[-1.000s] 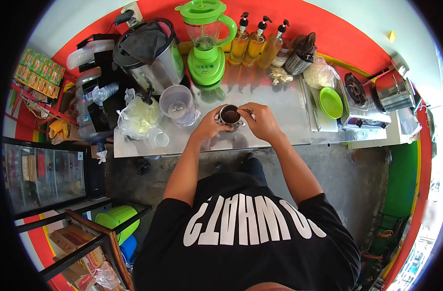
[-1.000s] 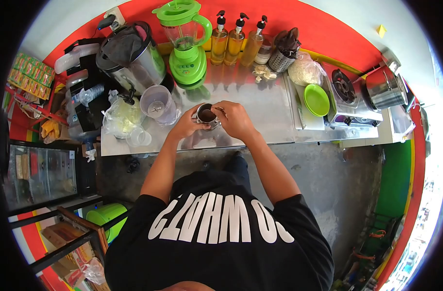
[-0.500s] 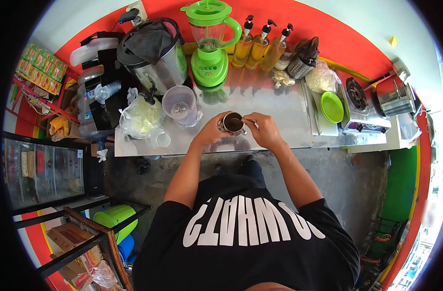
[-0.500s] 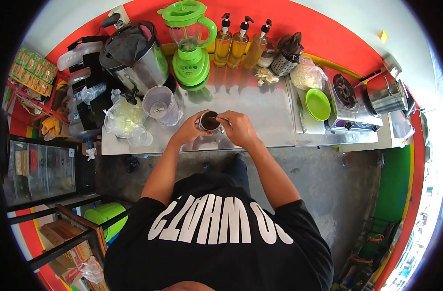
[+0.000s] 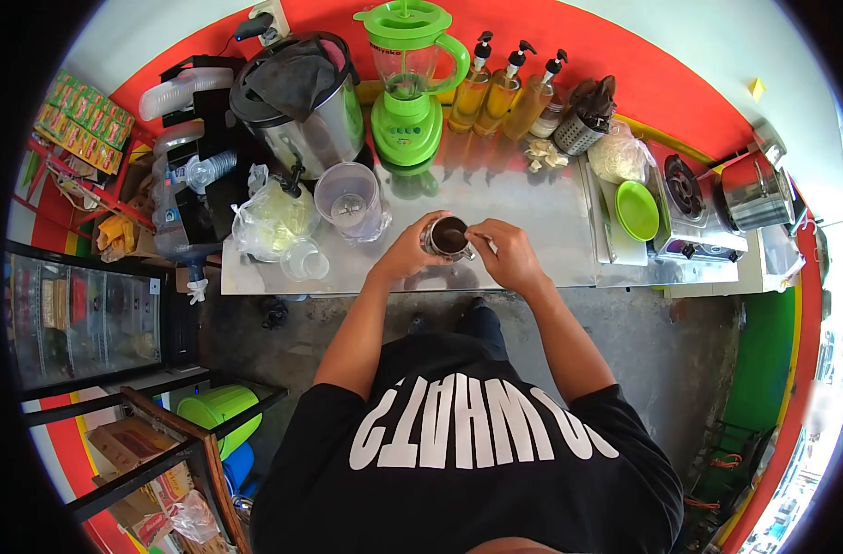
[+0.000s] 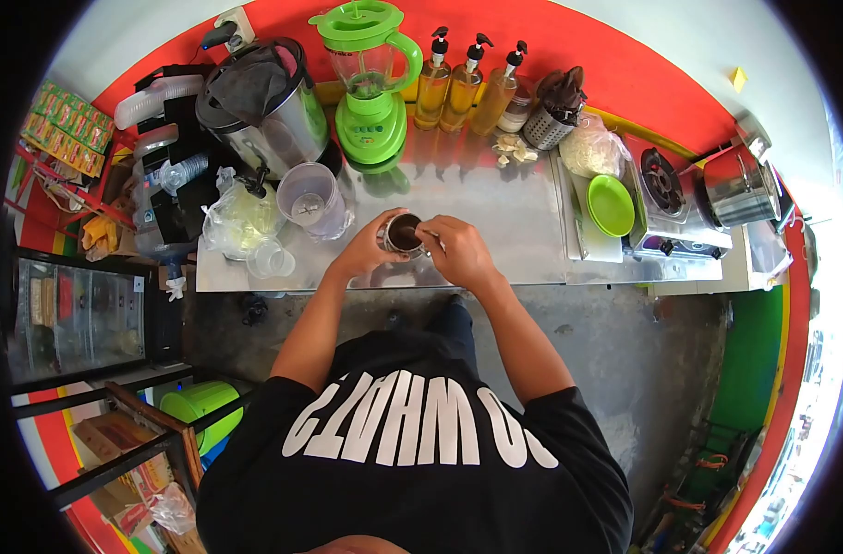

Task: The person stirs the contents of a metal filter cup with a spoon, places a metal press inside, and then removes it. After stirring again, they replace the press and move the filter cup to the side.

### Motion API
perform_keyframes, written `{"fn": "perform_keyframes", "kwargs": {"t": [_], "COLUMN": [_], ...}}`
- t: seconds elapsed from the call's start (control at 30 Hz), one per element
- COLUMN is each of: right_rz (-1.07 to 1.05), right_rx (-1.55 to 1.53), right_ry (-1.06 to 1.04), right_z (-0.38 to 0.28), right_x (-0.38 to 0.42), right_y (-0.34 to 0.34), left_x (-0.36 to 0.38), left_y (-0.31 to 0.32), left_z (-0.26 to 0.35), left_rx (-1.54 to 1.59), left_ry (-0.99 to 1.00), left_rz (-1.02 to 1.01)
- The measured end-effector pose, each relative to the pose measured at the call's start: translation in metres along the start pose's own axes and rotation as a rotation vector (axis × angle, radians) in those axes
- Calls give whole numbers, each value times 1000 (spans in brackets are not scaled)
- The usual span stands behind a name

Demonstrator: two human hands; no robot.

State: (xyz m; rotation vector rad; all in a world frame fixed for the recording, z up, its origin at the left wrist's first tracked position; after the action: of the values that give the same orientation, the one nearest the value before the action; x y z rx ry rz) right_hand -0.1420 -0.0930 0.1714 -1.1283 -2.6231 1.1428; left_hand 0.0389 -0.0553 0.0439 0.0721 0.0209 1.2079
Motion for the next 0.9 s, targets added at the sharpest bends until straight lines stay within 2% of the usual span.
{"fn": "perform_keyframes", "kwargs": {"t": [0.1, 0.17, 0.27, 0.4, 0.5, 0.6, 0.67, 0.7, 0.77, 0.83, 0.9], "right_rz": [36, 90, 51, 62, 89, 7, 136, 131, 219, 157, 89], "right_rx": [21, -8, -10, -4, 9, 10, -140, -139, -639, -708, -996], "right_ry": [-120, -12, -70, -37, -86, 8, 58, 46, 185, 218, 232], "right_z": [-5, -8, -1, -6, -6, -3, 12, 16, 41, 38, 41], "right_x": [0, 2, 1, 2, 0, 0, -4, -11, -20, -42, -66], "right_y": [-4, -14, -11, -18, -23, -22, -26, -24, -16, -6, 21], "left_x": [1, 3, 6, 9, 3, 8, 12, 13, 20, 31, 40], "left_y": [-2, -3, -2, -2, -5, -4, -4, -7, -12, -15, -20], "left_z": [-6, -14, -8, -7, -18, -18, 1, 2, 1, 0, 0], "left_rx": [48, 46, -80, -88, -104, -72, -105, -109, -209, -180, -195], "left_ry": [-9, -23, -59, -79, -80, -42, -75, -69, -108, -182, -224], "left_rz": [41, 39, 56, 61, 66, 51, 111, 123, 148, 188, 234]}}
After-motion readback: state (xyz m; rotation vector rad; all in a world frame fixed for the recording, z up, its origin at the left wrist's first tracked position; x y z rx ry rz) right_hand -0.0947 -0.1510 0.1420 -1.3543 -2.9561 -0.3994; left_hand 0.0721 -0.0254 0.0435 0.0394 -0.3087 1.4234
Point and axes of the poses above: each hand's wrist, its own x-axis away from the middle knuckle, its own y-axis out of the palm, z = x × y, the point moved 6 cm from there along -x, towards the middle knuckle, and after that the axes turned 11 degrees about -z, right-handed, at the moved point
